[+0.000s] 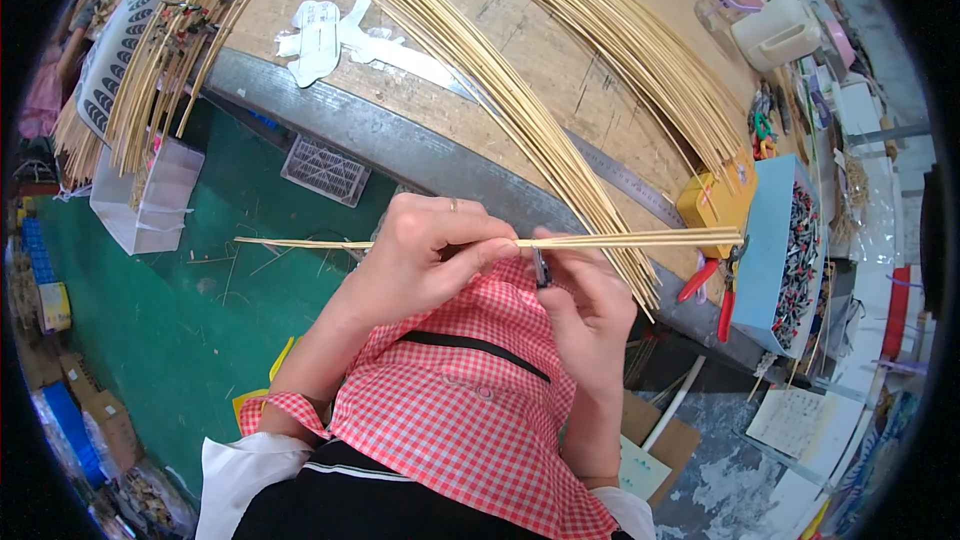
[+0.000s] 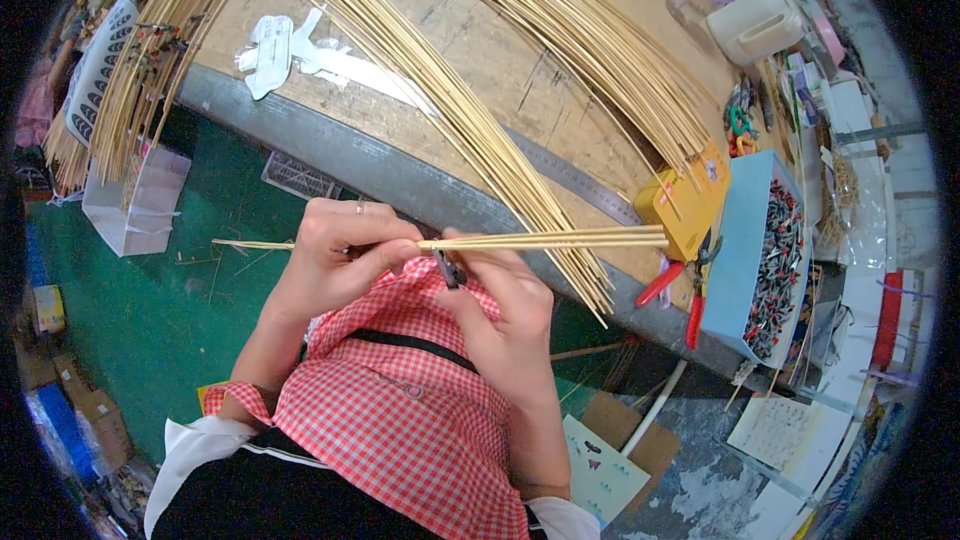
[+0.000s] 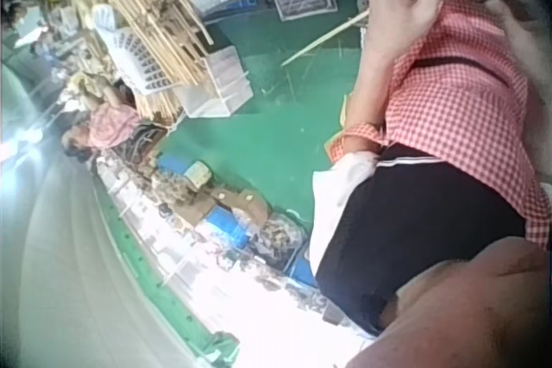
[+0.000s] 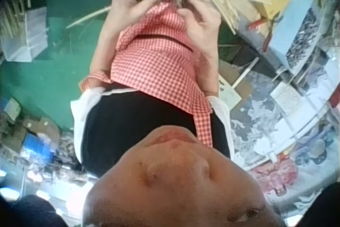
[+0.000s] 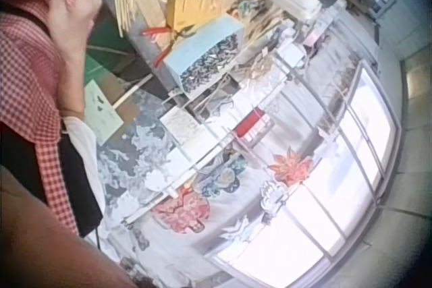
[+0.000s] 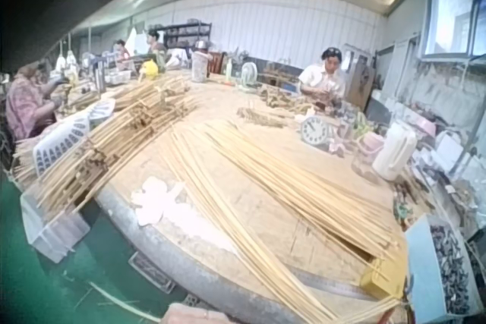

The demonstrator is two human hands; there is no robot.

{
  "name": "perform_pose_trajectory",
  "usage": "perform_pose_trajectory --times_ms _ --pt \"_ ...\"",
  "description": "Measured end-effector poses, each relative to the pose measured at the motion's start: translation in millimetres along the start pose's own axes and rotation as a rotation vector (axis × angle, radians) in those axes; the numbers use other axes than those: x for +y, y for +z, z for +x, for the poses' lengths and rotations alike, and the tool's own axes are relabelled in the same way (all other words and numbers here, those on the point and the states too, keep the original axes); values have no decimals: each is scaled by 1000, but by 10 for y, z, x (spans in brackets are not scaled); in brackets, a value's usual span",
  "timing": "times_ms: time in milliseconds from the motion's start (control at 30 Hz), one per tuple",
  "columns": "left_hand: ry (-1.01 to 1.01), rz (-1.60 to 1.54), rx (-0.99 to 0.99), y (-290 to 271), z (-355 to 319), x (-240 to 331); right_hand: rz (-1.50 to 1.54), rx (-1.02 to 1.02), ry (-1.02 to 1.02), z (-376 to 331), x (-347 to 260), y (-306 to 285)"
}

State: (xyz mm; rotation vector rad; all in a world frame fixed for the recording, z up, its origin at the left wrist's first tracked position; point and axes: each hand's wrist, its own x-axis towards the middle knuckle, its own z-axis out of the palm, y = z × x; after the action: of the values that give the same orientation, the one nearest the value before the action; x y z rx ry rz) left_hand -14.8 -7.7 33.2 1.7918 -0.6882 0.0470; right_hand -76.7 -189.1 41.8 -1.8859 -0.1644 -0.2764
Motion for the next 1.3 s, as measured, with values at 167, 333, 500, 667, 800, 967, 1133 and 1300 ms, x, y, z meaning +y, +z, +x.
perform_pose_trajectory --times_ms 167,333,500,667,800,967,1133,1300 --pt "-81 -226 -177 23 -25 12 319 111 -13 32 -22 -146" --pt "29 -141 -121 -89 14 8 386 315 94 -51 57 -372" --pt "-77 56 125 -931 -66 -173 403 839 32 -74 217 -1446" --pt "-180 354 195 -1356 -248 -291 823 467 -179 -463 642 -2561" --pt "-181 346 75 -1272 -249 -276 828 723 -159 -559 1004 -2883" --pt "-161 301 88 -1363 -221 -126 699 839 31 -490 1160 -2823" --pt "-183 524 550 -1946 -314 -133 558 799 111 -276 682 -2275" --pt "-121 1049 852 -2852 -246 -409 618 688 98 -280 793 -2222"
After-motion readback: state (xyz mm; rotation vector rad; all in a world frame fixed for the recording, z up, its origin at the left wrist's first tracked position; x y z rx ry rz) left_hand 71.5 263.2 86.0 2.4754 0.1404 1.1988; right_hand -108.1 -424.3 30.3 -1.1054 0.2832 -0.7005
